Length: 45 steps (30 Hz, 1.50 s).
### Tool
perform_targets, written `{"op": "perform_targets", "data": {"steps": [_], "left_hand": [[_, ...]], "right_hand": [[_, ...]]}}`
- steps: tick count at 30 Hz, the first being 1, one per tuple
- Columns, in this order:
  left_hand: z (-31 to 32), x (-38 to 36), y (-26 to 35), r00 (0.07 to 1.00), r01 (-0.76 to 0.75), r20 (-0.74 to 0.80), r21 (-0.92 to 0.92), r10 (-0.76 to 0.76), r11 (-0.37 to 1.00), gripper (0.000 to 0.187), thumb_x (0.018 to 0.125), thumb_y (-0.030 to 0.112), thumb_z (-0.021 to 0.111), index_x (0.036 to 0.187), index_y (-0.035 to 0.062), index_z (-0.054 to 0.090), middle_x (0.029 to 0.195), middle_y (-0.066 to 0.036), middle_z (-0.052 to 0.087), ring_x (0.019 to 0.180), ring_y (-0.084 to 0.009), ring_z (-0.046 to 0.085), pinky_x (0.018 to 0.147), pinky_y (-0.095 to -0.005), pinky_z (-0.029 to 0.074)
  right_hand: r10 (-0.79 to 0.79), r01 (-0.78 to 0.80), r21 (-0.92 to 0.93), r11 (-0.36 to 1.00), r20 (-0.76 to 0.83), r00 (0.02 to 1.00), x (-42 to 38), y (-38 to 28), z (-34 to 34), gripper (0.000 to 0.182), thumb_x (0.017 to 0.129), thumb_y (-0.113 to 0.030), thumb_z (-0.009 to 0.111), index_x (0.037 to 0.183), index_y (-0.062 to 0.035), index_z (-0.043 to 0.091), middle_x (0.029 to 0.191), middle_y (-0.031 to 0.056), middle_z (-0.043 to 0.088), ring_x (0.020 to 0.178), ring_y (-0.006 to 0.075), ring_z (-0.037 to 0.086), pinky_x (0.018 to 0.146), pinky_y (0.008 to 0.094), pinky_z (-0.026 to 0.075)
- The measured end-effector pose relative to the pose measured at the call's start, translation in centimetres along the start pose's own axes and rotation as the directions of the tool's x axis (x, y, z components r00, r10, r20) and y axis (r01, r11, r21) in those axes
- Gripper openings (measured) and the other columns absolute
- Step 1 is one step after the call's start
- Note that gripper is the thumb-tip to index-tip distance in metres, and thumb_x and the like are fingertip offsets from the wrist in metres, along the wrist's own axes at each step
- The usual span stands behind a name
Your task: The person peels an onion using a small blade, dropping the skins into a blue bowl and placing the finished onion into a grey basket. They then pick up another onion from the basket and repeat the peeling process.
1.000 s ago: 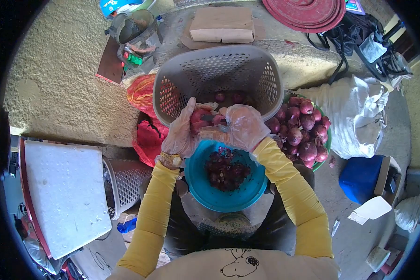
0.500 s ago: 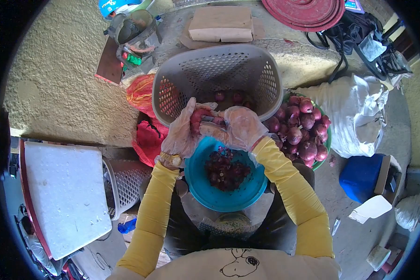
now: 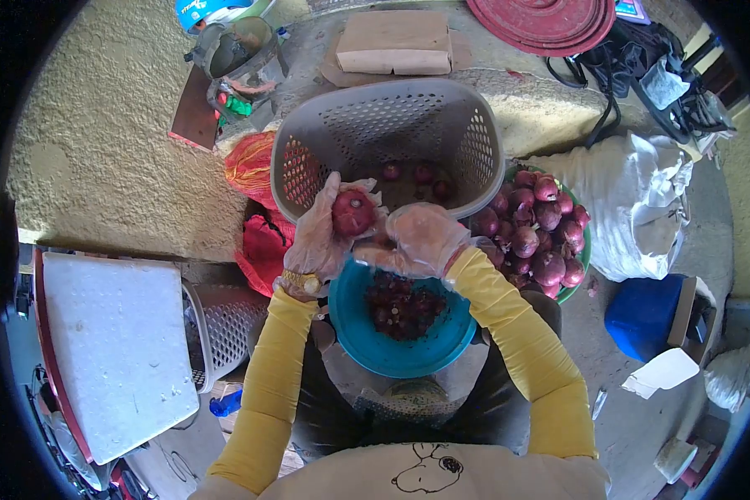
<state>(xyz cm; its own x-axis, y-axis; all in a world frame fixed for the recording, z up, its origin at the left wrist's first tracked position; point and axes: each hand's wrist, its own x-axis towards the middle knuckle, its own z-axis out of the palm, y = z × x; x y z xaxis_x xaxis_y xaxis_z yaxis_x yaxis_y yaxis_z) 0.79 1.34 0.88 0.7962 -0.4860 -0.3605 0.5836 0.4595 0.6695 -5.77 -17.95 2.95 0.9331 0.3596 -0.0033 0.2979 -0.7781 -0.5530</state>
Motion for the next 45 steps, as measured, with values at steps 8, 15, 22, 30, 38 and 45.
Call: {"op": "perform_targets", "data": {"steps": [8, 15, 22, 30, 38, 45], "left_hand": [[0.0, -0.4, 1.0, 0.999, 0.028, 0.046, -0.104, -0.023, 0.994, 0.055, 0.107, 0.049, 0.055, 0.127, -0.0023, 0.060, 0.115, -0.016, 0.065, 0.107, -0.0343, 0.069, 0.093, -0.0512, 0.062], [0.5, -0.7, 1.0, 0.993, 0.029, 0.114, -0.163, -0.011, 0.986, 0.046, 0.110, 0.037, 0.053, 0.130, -0.0049, 0.058, 0.117, -0.020, 0.067, 0.117, -0.0434, 0.065, 0.100, -0.0554, 0.057], [-0.1, -0.4, 0.7, 0.988, -0.033, 0.148, -0.016, 0.035, 0.999, 0.043, 0.108, 0.036, 0.057, 0.126, -0.0024, 0.061, 0.115, -0.016, 0.068, 0.107, -0.0288, 0.070, 0.094, -0.0453, 0.061], [0.5, -0.6, 0.0, 0.985, 0.033, 0.169, -0.033, -0.027, 0.999, 0.043, 0.109, 0.035, 0.055, 0.126, -0.0042, 0.061, 0.116, -0.017, 0.067, 0.106, -0.0259, 0.070, 0.089, -0.0386, 0.063], [0.4, -0.6, -0.1, 0.951, -0.256, 0.254, 0.336, 0.175, 0.906, 0.041, 0.109, 0.031, 0.053, 0.127, -0.0046, 0.061, 0.119, -0.017, 0.066, 0.112, -0.0254, 0.066, 0.102, -0.0381, 0.055], [-0.6, 0.2, -0.6, 0.894, -0.449, 0.339, 0.655, 0.295, 0.608, 0.042, 0.110, 0.034, 0.052, 0.125, -0.0036, 0.062, 0.118, -0.014, 0.067, 0.106, -0.0225, 0.067, 0.101, -0.0360, 0.054]], "right_hand": [[-0.158, 0.162, -0.075, 0.984, 0.053, 0.986, -0.3, -0.4, 0.4, 0.061, 0.085, -0.071, 0.069, 0.083, -0.0113, 0.078, 0.074, 0.0156, 0.068, 0.076, 0.0403, 0.068, 0.071, 0.0498, 0.053], [-0.181, 0.184, -0.121, 0.976, 0.032, 0.983, -0.4, -0.2, 0.3, 0.067, 0.074, -0.079, 0.072, 0.087, -0.0138, 0.078, 0.077, 0.0146, 0.069, 0.077, 0.0389, 0.069, 0.073, 0.0495, 0.053], [0.054, -0.029, 0.082, 0.996, -0.329, 0.943, 0.1, 0.5, 0.2, 0.073, 0.067, -0.072, 0.085, 0.088, -0.0028, 0.076, 0.072, 0.0188, 0.065, 0.073, 0.0383, 0.066, 0.072, 0.0453, 0.051], [0.148, -0.098, 0.204, 0.974, -0.243, 0.959, 0.3, -0.4, -0.9, 0.073, 0.070, -0.067, 0.087, 0.090, 0.0013, 0.074, 0.077, 0.0215, 0.067, 0.076, 0.0391, 0.066, 0.072, 0.0466, 0.051], [0.200, -0.164, 0.222, 0.961, -0.149, 0.968, 0.4, -1.1, -1.5, 0.074, 0.074, -0.076, 0.078, 0.095, -0.0051, 0.077, 0.084, 0.0224, 0.073, 0.086, 0.0425, 0.070, 0.080, 0.0464, 0.055], [0.237, -0.222, 0.234, 0.947, -0.041, 0.971, 0.7, -0.5, -1.0, 0.072, 0.081, -0.075, 0.072, 0.087, -0.0038, 0.076, 0.080, 0.0248, 0.070, 0.082, 0.0432, 0.069, 0.077, 0.0488, 0.053]]}}
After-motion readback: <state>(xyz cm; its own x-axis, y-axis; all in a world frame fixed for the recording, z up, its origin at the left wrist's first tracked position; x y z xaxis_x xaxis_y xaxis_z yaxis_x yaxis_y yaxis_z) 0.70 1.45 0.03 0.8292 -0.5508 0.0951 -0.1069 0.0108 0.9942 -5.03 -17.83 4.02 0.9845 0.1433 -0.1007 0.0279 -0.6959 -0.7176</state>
